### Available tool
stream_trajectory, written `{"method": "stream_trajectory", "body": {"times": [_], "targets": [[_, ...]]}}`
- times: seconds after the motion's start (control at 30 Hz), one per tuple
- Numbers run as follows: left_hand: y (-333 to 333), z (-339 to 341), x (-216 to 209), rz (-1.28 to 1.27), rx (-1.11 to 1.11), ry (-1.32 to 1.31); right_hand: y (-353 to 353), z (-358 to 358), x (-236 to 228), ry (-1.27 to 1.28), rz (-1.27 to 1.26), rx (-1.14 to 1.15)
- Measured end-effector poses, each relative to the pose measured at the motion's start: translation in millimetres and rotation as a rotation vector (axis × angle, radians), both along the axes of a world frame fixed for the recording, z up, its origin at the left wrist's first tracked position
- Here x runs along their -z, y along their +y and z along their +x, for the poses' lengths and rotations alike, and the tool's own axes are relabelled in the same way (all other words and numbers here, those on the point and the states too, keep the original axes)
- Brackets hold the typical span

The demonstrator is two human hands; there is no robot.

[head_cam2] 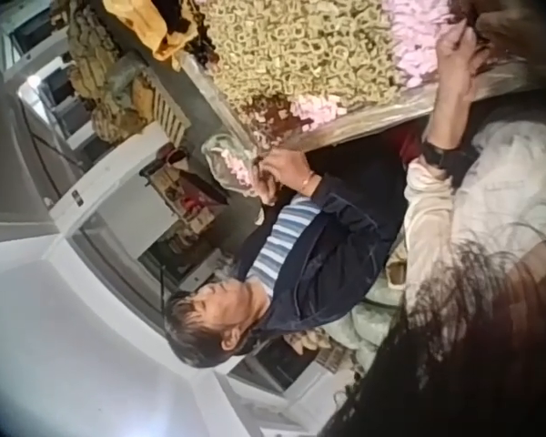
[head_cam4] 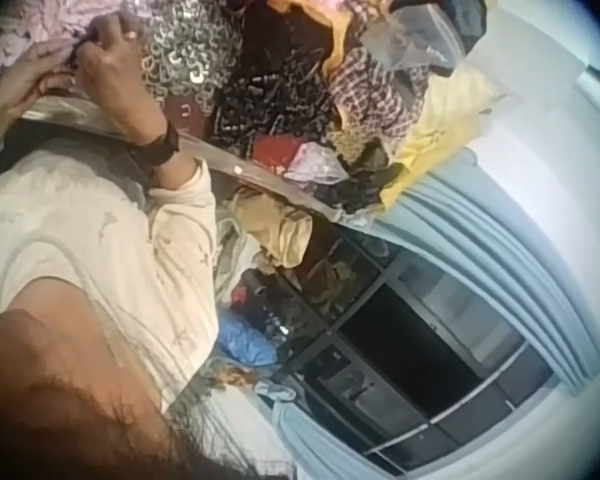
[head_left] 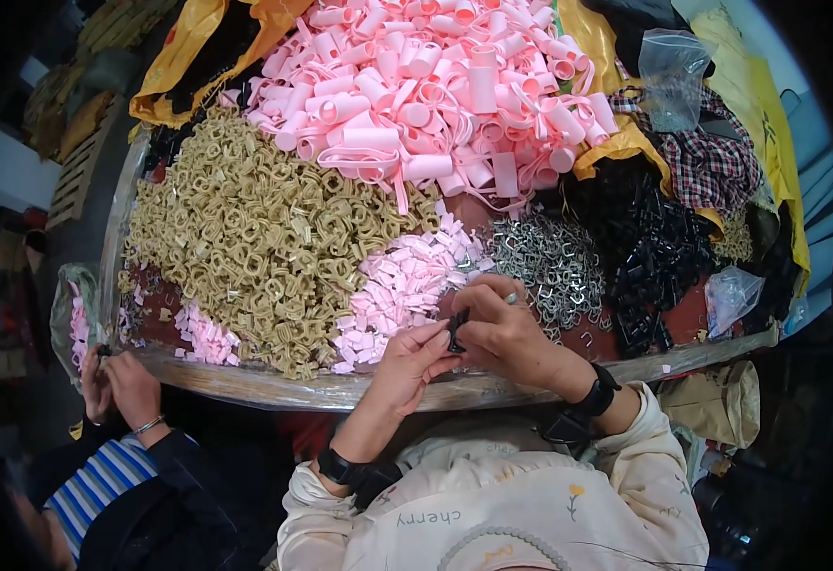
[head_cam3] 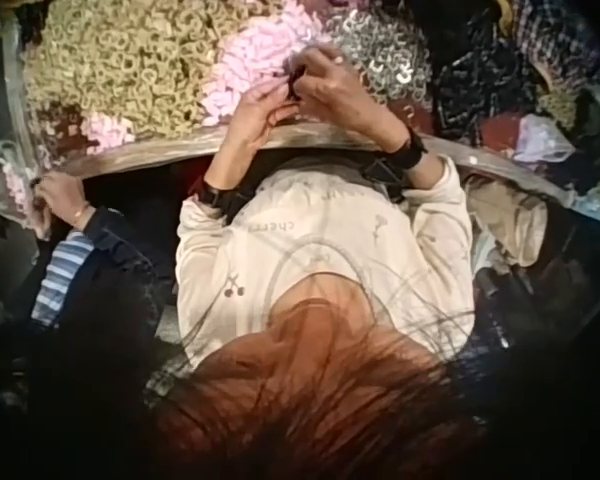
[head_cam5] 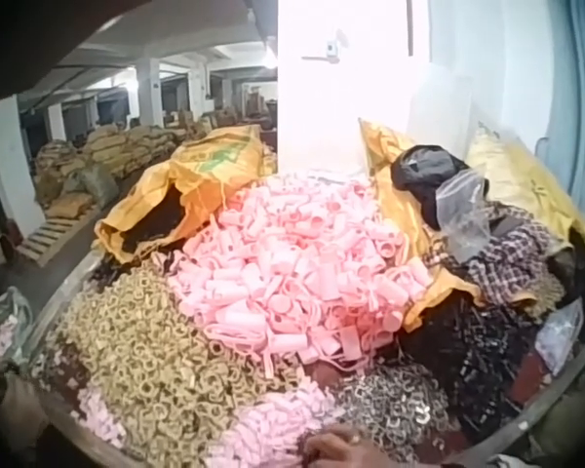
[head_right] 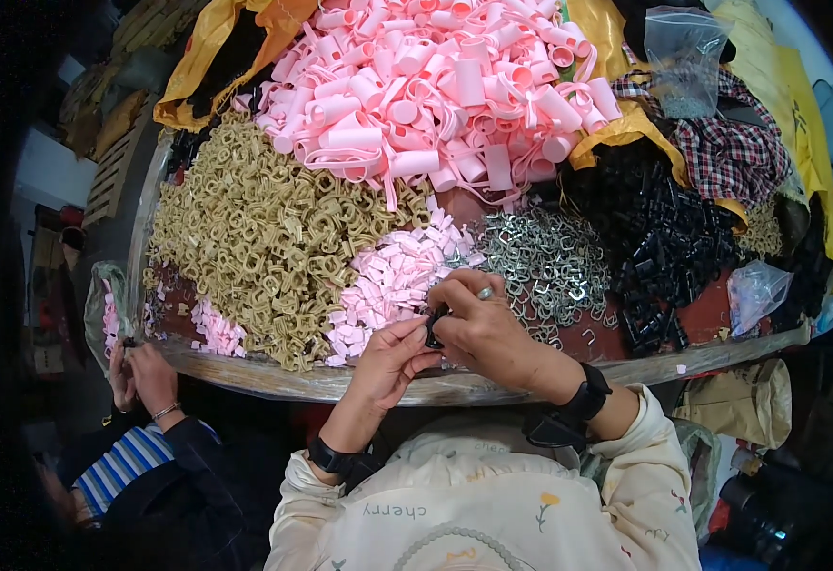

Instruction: The person assembles components by hand by pressing a metal clip into a black plastic part and then sliding a pink plastic sleeve over it. This process is repeated multiple times, with the finished units being placed back onto the table.

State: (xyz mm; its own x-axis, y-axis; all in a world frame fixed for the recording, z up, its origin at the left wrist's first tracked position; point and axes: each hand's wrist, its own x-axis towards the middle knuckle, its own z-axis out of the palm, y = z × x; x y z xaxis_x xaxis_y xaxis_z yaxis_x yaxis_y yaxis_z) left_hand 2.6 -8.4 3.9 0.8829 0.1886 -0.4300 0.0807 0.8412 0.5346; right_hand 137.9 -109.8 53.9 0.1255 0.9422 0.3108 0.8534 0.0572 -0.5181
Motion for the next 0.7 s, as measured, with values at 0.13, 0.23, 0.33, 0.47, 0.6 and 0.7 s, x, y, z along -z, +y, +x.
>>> {"method": "stream_trajectory", "body": {"times": [0.13, 0.23, 0.33, 0.47, 0.6, 0.7], "targets": [[-4, 1, -5, 0.068, 0.016, 0.053, 2, 1, 3, 0.028, -0.027, -0.027], [-6, 0, -7, 0.071, 0.024, 0.058, 4, -2, 1, 0.007, -0.092, -0.004], [-5, 0, -5, 0.065, 0.041, 0.062, 5, -4, 3, -0.021, -0.105, 0.029], [-1, 0, 2, 0.031, 0.070, 0.060, 6, -7, 9, -0.054, -0.094, 0.070], [1, 0, 5, -0.004, 0.088, 0.036, 7, -2, 16, -0.006, -0.090, 0.066], [3, 2, 2, -0.008, 0.084, 0.022, 7, 1, 14, 0.017, -0.077, 0.050]]}}
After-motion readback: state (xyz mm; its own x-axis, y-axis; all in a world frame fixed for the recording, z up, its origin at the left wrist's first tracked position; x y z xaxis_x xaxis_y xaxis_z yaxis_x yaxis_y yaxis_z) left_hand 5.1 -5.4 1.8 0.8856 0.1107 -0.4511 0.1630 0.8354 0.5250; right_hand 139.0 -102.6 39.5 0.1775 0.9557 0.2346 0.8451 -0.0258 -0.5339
